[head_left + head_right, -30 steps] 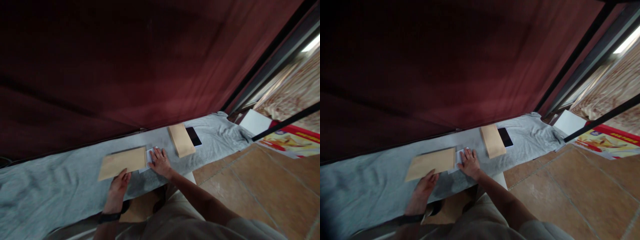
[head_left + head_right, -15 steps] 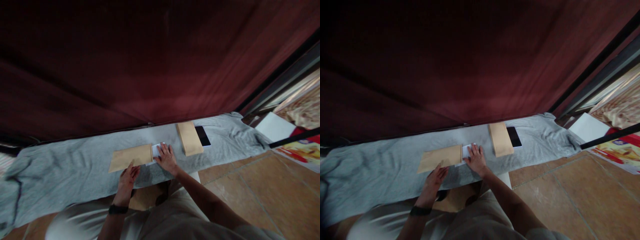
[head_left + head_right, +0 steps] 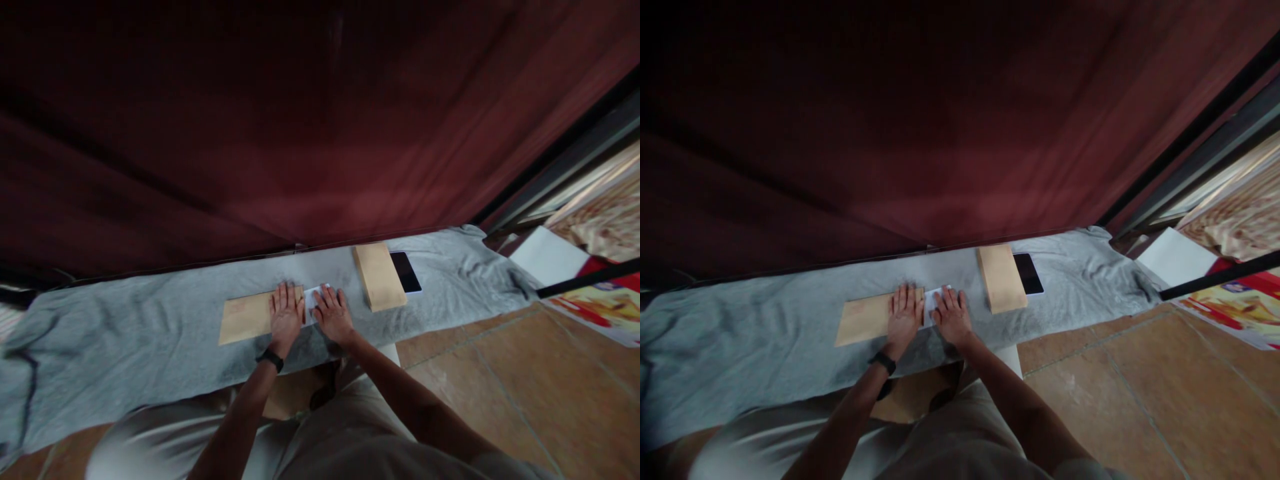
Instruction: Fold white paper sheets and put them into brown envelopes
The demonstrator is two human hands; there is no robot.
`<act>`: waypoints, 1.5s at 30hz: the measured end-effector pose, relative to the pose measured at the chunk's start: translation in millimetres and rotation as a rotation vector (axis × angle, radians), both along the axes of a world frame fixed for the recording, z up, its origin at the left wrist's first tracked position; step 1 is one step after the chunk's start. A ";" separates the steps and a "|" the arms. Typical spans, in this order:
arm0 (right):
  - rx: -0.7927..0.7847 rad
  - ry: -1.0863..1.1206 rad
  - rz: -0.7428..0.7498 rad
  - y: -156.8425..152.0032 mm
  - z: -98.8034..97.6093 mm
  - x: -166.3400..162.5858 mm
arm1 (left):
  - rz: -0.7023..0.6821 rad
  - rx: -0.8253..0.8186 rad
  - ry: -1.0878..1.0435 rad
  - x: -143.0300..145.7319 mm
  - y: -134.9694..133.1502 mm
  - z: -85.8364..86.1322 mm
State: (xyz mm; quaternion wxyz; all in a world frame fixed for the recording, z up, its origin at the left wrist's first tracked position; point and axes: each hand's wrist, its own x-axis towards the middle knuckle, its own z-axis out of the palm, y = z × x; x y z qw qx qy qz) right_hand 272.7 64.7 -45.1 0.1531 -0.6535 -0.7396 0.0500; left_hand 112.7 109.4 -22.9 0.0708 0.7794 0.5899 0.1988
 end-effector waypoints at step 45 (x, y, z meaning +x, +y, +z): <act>-0.042 0.077 0.169 4.6 0.8 -28.6 | 0.166 0.071 0.156 -106.0 -1.4 -10.0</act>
